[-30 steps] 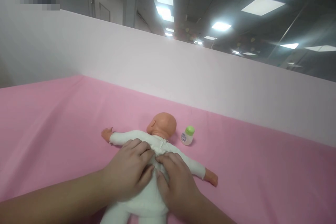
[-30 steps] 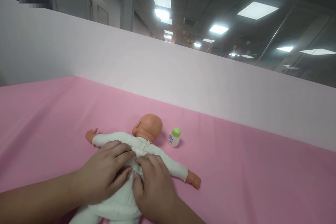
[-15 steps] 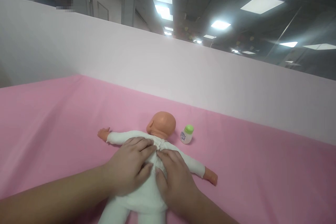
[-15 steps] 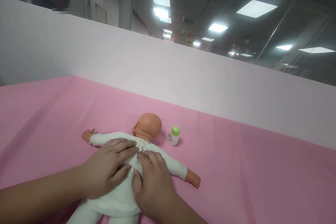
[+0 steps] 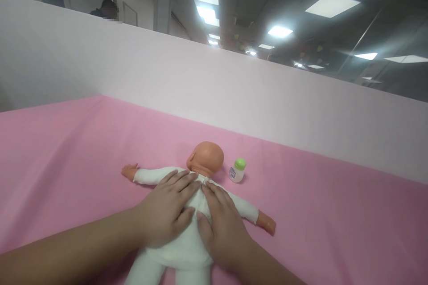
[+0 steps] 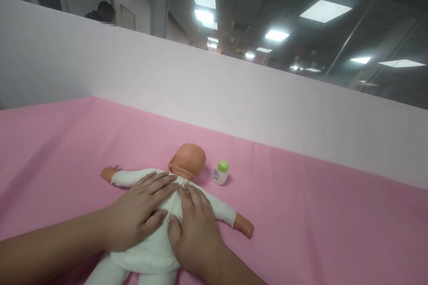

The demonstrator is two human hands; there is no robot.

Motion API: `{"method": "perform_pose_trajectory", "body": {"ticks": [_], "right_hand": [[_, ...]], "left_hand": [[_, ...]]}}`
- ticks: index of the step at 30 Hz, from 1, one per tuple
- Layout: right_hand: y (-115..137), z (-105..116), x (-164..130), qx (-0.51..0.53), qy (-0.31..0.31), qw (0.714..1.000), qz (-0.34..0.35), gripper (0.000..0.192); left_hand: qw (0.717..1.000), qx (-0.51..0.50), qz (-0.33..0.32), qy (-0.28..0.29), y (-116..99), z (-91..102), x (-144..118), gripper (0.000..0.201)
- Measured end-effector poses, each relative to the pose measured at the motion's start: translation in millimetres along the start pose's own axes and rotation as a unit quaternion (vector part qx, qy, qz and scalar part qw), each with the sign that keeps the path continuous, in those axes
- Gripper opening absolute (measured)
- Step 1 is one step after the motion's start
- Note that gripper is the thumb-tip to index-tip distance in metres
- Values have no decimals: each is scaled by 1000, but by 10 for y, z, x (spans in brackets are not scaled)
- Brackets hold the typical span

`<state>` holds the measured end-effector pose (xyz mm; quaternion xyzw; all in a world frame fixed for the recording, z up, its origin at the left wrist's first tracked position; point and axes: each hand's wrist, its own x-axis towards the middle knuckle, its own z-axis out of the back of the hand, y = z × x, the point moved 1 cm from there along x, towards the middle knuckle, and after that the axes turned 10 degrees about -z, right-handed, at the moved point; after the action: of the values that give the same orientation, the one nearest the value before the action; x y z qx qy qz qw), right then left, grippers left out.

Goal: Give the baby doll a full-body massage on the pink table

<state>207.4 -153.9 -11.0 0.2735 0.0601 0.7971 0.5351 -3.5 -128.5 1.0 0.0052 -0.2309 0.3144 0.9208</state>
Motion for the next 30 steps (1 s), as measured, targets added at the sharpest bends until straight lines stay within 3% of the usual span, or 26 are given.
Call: {"method": "perform_pose_trajectory", "body": {"ticks": [7, 10, 14, 18, 22, 24, 30], "right_hand": [[-18, 4, 24, 7, 18, 1000, -1, 63], [-41, 15, 38, 17, 6, 1000, 5, 62], [-76, 70, 74, 32, -15, 999, 2, 53], [-57, 113, 95, 21, -14, 999, -27, 46], [-24, 111, 82, 11, -7, 999, -39, 49], [-30, 104, 78, 7, -8, 999, -42, 48], [-31, 153, 113, 4, 12, 998, -58, 41]], "left_hand": [[1000, -19, 15, 3, 6, 15, 17, 61], [999, -22, 29, -39, 6, 67, 16, 57], [992, 10, 98, -79, 10, 221, 47, 43], [978, 18, 207, 21, 72, 404, 53, 33], [957, 20, 242, 156, 185, 486, -1, 64], [956, -3, 241, 165, 232, 471, -17, 68], [929, -176, 310, 99, 220, 331, 32, 59]]}}
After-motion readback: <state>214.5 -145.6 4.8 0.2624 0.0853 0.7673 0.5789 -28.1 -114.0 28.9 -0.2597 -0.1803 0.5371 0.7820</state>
